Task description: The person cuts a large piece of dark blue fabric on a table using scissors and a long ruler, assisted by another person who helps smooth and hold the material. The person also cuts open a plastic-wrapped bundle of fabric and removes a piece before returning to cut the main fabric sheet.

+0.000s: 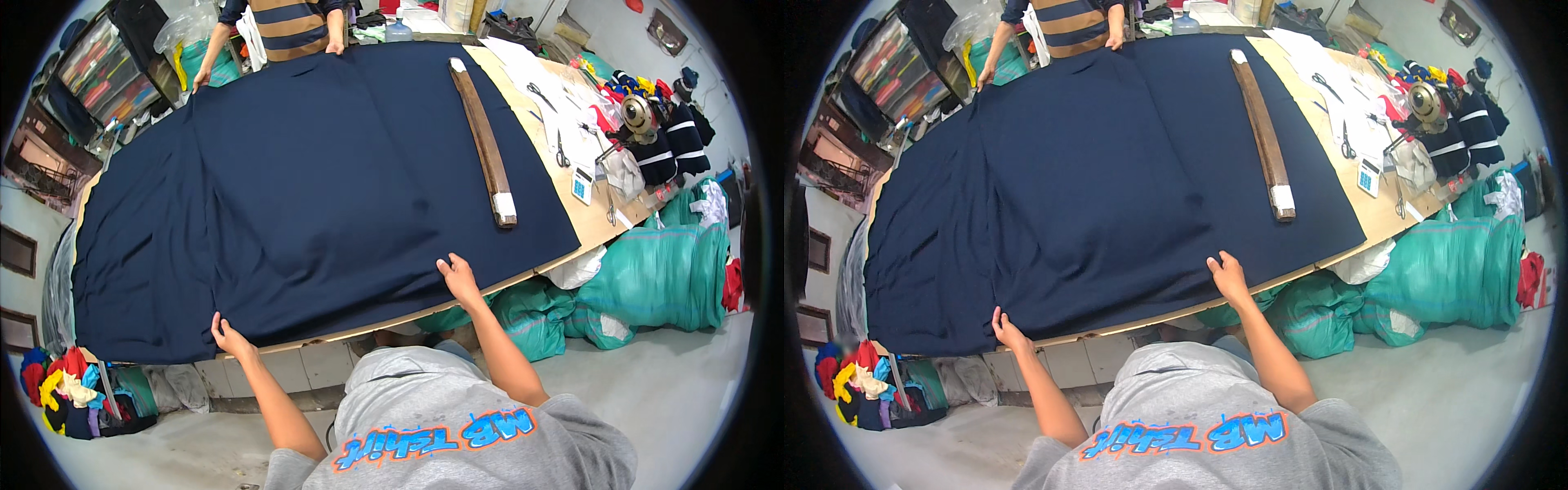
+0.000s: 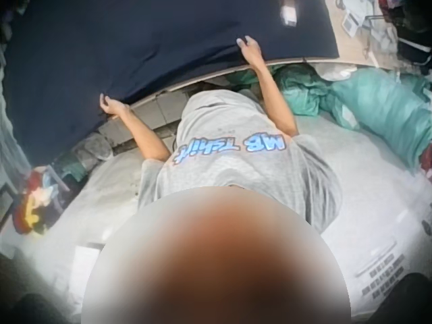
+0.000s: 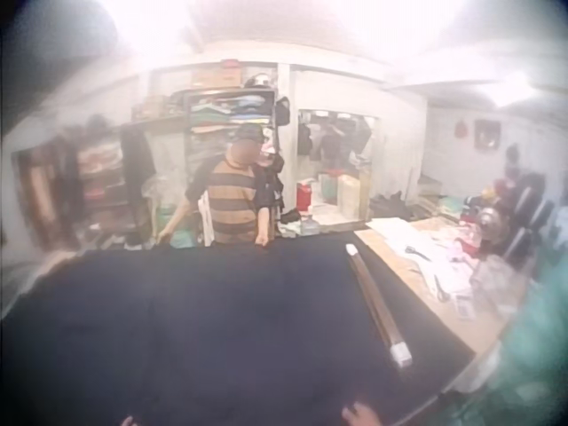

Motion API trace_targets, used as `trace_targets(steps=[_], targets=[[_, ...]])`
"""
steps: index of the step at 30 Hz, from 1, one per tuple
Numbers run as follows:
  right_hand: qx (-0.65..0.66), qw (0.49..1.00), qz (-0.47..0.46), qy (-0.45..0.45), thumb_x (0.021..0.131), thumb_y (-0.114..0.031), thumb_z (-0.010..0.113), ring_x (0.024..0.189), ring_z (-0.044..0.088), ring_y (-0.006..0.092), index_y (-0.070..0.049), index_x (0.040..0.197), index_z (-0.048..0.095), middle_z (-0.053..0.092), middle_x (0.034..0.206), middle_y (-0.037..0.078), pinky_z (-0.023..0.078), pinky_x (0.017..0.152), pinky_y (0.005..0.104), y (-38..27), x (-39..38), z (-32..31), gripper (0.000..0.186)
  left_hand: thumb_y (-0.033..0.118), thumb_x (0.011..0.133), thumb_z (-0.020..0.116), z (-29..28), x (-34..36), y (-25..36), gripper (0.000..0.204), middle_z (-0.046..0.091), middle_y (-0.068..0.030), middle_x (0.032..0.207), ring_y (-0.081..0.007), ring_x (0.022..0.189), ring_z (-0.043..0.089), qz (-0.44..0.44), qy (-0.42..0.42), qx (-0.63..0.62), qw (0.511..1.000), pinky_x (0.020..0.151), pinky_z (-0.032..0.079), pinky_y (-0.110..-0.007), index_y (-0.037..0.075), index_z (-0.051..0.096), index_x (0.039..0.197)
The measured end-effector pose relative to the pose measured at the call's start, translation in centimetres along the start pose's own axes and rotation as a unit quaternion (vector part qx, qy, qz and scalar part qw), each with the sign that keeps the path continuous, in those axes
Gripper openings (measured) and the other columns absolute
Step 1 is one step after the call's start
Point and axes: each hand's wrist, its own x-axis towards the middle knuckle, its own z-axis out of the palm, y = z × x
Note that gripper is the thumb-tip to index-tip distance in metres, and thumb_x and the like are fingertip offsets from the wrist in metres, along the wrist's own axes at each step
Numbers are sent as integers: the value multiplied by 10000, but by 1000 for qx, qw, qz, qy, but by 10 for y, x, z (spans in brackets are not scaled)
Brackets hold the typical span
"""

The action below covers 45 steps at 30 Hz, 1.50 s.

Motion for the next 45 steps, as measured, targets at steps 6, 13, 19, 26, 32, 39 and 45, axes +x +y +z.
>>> trace_targets(steps=[6, 13, 19, 26, 32, 39, 45], targets=[[-55, 998, -18, 24, 1060, -307, 693, 1484, 538, 437, 112, 1513, 554, 589, 1532, 336, 418, 1238, 460, 43, 8, 22, 632, 75, 1064, 620, 13, -6, 15, 321, 656, -105, 1476, -256, 1398, 565, -2, -138, 4, 990, 1227, 392, -378, 78, 720, 1368], [47, 981, -158, 103, 1092, -324, 651, 1409, 608, 433, 98, 1444, 622, 657, 1454, 318, 462, 1185, 452, -30, 37, 9, 550, 81, 1065, 650, 46, 0, 107, 285, 683, -100, 1392, -225, 1331, 585, 111, -126, -44, 985, 1224, 381, -364, 54, 719, 1340], [14, 981, -127, 145, 1089, -328, 675, 1383, 638, 399, 122, 1440, 610, 683, 1419, 311, 483, 1156, 427, -24, 38, 11, 574, 54, 1060, 638, 42, 8, 69, 301, 660, -117, 1437, -249, 1259, 633, 88, -21, 27, 996, 1149, 469, -379, 70, 727, 1347], [-151, 987, -40, 49, 1058, -363, 704, 1331, 652, 477, 57, 1449, 588, 670, 1409, 341, 512, 1111, 509, 48, 11, 37, 585, 138, 1072, 689, -23, 27, -40, 385, 599, -162, 1549, -253, 1406, 561, -109, -124, 40, 985, 1198, 436, -382, 168, 672, 1455], [-126, 972, -126, 156, 1008, -247, 759, 775, 634, 229, 43, 1207, 640, 648, 823, 137, 511, 744, 434, 91, 21, 25, 371, 38, 1038, 680, -20, 3, -26, 412, 698, -66, 1171, -149, 956, 618, 152, -146, 147, 966, 896, 522, -305, 153, 695, 1434], [-63, 987, -71, 127, 1024, -263, 721, 1073, 729, 455, 13, 1190, 638, 753, 1114, 296, 539, 934, 496, 74, 3, 3, 333, 39, 1057, 655, -43, -6, -16, 350, 655, -46, 1062, -133, 880, 559, 76, -91, 147, 982, 833, 496, -287, 139, 737, 1383], [-81, 983, -88, 142, 1022, -271, 717, 1075, 710, 476, -23, 1152, 633, 746, 1112, 278, 540, 927, 521, 92, 2, 11, 293, 23, 1056, 652, -44, -9, -28, 372, 666, -63, 1133, -134, 889, 570, 95, -74, 152, 981, 797, 500, -286, 130, 729, 1404]])
